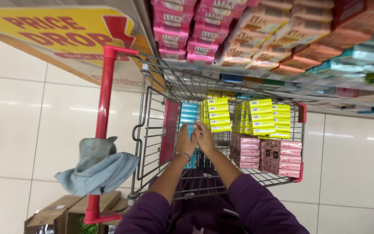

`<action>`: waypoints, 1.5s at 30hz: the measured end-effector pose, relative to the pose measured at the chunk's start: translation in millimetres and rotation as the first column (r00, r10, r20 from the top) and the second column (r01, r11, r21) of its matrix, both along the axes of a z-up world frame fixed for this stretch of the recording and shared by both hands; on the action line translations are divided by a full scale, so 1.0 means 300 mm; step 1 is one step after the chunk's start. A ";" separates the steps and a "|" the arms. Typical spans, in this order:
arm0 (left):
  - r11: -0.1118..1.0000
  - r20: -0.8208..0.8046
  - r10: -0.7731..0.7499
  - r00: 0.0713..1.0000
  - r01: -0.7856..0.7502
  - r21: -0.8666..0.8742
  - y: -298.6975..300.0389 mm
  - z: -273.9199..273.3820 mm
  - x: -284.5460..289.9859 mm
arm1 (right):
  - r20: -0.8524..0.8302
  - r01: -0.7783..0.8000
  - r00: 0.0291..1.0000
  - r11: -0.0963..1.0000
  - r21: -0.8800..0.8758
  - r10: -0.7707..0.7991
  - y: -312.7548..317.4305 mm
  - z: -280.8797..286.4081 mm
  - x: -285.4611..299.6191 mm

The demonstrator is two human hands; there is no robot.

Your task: Organizing and restocking bars of soap on store shelves.

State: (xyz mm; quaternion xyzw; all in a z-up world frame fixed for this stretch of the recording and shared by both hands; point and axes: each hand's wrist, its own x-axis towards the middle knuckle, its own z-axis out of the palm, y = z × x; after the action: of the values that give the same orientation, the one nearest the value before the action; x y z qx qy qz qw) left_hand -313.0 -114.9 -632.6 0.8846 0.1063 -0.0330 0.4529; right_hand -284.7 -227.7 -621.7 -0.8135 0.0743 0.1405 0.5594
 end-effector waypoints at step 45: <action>0.971 -0.583 0.236 0.777 -0.164 0.175 -0.046 -0.822 -0.148 | -0.755 0.189 0.655 0.975 0.117 -0.037 -0.102 -0.669 -0.062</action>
State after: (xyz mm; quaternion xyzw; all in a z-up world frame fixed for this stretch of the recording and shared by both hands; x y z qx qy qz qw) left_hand -357.2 -128.8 -879.0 0.8365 0.3392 -0.2567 0.3453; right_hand -303.3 -258.4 -822.5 -0.6217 0.3348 0.4334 0.5600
